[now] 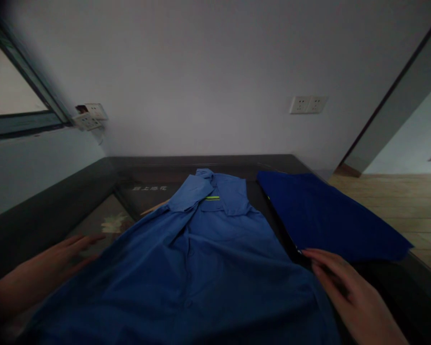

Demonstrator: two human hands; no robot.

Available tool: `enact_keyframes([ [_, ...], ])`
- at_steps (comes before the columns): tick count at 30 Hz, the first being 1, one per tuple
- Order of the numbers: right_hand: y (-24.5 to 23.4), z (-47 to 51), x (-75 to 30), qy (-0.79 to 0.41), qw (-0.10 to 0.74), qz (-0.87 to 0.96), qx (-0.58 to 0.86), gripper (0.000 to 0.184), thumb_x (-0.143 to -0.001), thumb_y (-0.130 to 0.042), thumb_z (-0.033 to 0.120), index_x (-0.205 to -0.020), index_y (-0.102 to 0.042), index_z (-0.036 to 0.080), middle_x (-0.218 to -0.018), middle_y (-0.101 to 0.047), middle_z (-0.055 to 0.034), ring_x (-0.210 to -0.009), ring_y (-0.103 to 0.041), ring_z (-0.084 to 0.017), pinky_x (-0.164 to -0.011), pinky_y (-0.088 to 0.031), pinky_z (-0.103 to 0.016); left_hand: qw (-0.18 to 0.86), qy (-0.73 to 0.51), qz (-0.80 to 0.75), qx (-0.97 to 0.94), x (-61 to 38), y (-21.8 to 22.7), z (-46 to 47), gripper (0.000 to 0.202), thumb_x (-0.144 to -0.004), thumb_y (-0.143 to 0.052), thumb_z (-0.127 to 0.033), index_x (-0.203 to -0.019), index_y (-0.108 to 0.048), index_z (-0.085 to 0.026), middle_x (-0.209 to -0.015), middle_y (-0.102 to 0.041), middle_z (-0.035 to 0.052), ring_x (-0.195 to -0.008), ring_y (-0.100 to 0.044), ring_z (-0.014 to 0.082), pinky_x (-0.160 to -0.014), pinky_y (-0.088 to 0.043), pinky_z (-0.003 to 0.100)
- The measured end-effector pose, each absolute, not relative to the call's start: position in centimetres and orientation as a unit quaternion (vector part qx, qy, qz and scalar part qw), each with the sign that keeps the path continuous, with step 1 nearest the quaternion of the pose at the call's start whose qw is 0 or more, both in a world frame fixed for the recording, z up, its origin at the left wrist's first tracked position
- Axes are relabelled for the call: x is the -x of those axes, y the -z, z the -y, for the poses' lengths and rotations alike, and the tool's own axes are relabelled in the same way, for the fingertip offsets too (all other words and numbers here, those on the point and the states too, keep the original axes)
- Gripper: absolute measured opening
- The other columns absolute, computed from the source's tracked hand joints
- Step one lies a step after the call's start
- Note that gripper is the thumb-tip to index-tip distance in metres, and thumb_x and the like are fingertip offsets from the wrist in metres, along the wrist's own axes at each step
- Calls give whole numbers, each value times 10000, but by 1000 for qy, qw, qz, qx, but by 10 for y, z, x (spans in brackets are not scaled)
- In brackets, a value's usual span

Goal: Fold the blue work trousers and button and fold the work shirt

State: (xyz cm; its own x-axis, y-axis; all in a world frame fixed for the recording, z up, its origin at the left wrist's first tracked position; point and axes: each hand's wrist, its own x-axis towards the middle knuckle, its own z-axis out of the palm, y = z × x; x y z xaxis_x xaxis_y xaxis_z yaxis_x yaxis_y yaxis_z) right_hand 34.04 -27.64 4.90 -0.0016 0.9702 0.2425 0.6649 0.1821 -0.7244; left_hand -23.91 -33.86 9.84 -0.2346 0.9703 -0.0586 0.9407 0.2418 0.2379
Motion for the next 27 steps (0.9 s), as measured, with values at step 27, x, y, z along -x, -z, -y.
enact_keyframes([
  [27, -45, 101, -223, -120, 168, 797, 567, 515, -765, -475, 29, -1192, -639, 265, -1210, -640, -44, -1123, -576, -267, -965, -415, -380, -55, -88, -714, -693, 173, 3, 205, 471, -960, -338, -363, -1418, -403, -277, -1483, -386, 64, -1383, -308, 282, -1117, -267, 497],
])
